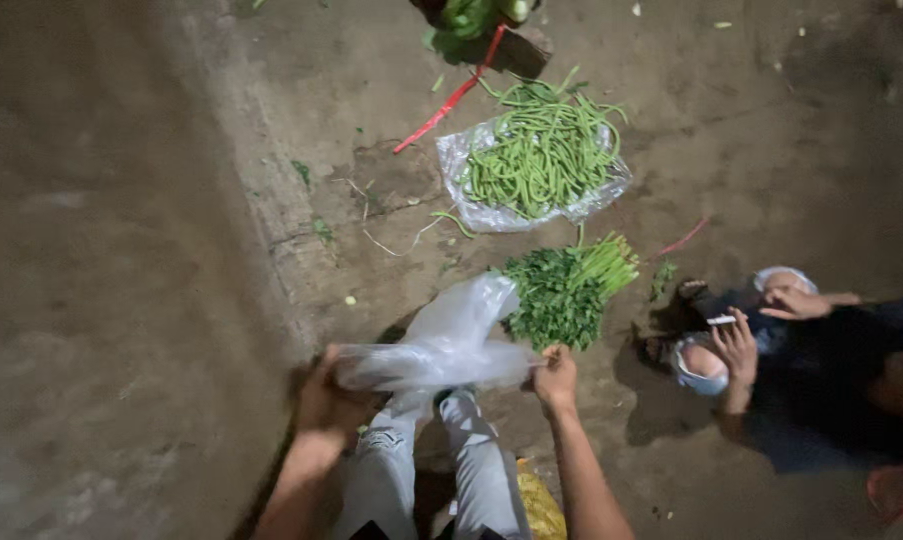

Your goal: The person opens a plastic bag and sorts leafy green vegetables by hand, separating stems and leaves into bundles and placing them into the bag. The person also handles long beans and carrots visible nearby.

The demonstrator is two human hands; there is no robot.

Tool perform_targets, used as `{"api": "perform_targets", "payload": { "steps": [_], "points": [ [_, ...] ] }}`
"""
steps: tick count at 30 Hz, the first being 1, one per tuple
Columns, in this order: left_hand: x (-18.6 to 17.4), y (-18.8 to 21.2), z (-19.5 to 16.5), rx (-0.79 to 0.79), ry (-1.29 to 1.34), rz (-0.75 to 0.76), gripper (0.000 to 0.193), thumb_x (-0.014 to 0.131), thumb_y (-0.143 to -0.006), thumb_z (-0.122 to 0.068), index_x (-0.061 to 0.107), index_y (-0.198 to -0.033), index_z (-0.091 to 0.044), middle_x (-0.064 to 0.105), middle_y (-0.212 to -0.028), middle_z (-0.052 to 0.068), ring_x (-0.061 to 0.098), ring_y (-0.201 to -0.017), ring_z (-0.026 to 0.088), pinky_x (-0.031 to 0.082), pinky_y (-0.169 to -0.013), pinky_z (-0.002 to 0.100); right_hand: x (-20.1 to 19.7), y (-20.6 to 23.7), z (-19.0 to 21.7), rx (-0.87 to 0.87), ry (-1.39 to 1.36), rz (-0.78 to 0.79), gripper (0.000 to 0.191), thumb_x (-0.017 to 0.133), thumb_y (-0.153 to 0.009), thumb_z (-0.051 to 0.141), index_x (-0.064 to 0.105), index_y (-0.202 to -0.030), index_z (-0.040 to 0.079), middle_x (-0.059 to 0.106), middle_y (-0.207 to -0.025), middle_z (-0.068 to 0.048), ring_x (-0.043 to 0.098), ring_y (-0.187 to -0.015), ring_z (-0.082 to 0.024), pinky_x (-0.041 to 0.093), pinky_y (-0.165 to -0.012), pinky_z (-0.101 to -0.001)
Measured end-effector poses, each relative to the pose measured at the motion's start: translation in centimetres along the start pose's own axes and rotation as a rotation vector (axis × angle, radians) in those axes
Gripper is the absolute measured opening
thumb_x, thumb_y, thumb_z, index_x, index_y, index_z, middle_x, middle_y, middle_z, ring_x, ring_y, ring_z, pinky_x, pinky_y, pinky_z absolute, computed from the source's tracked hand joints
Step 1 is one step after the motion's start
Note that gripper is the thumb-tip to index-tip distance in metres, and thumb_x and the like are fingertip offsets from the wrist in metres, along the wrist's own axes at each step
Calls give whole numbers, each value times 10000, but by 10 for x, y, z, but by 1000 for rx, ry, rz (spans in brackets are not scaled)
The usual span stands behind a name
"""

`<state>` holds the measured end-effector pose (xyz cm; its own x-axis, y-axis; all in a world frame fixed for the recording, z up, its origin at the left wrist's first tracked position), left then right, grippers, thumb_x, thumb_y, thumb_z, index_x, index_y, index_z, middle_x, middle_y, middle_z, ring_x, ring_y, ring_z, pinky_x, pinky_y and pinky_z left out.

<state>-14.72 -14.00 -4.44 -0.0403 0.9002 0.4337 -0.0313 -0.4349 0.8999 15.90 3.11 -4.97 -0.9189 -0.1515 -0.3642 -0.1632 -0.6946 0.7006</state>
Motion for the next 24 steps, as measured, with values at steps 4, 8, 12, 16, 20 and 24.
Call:
{"api": "perform_targets", "payload": {
  "steps": [4, 8, 12, 16, 20, 24],
  "points": [
    [-14, -20, 19, 126, -816, 439, 664, 762, -703, -26, 627, -1335, -181, 553, -975, 17, 571, -906, 206, 621, -871, 504, -8, -27, 27, -605, 488, -440, 273, 737, -819, 102, 637, -1054, 3, 643, -797, -128, 612, -690, -252, 510, -632, -415],
    [-46, -18, 14, 226, -1067, -217, 278, 538, -1063, -263, 742, -1148, -96, 561, -774, 63, 504, -663, 235, 444, -598, 407, -13, -74, 49, 93, -456, -261, 259, 457, -1041, 186, 601, -1154, 3, 635, -969, -163, 620, -795, -282, 558, -685, -434],
    [-12, -35, -21, 498, -698, -288, 278, 580, -1004, -304, 709, -1168, -119, 635, -878, 64, 599, -779, 266, 493, -663, 398, -8, -110, 66, 359, -1113, 17, 427, 333, -1033, 202, 632, -1223, -37, 680, -1097, -172, 682, -936, -262, 667, -786, -408],
    [49, -54, -24, 766, -973, -216, 320, 621, -945, -344, 676, -1187, -142, 709, -983, 64, 694, -895, 297, 541, -727, 390, -26, -76, 32, 47, -799, 231, 322, 647, -1144, 312, 509, -908, 142, 565, -700, -42, 527, -531, -211, 465, -387, -352],
    [76, -69, 47, 1123, -1443, -207, 331, 675, -904, -167, 630, -1213, -58, 686, -1059, 134, 677, -970, 371, 533, -801, 400, -35, -1, 13, -453, 798, 100, 1023, 866, -670, 236, 336, -1529, 71, 377, -1552, -271, 374, -1413, -454, 343, -1131, -517],
    [57, -55, 128, 779, -1187, 85, 320, 631, -873, 18, 641, -1193, 10, 643, -1032, 188, 618, -929, 353, 504, -775, 389, 15, 43, 29, -803, 459, 180, 1122, 880, -621, 244, 286, -1545, 13, 486, -1418, -257, 460, -1303, -441, 331, -1100, -506]
  ]
}}
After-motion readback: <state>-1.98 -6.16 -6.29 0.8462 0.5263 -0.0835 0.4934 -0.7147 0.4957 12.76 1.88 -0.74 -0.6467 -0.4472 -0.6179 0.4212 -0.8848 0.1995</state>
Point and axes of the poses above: each hand's wrist, its own y-axis away from the middle knuckle, its own x-axis out of the palm, z = x × y, the point moved 1 cm from there along -y, towards the middle knuckle
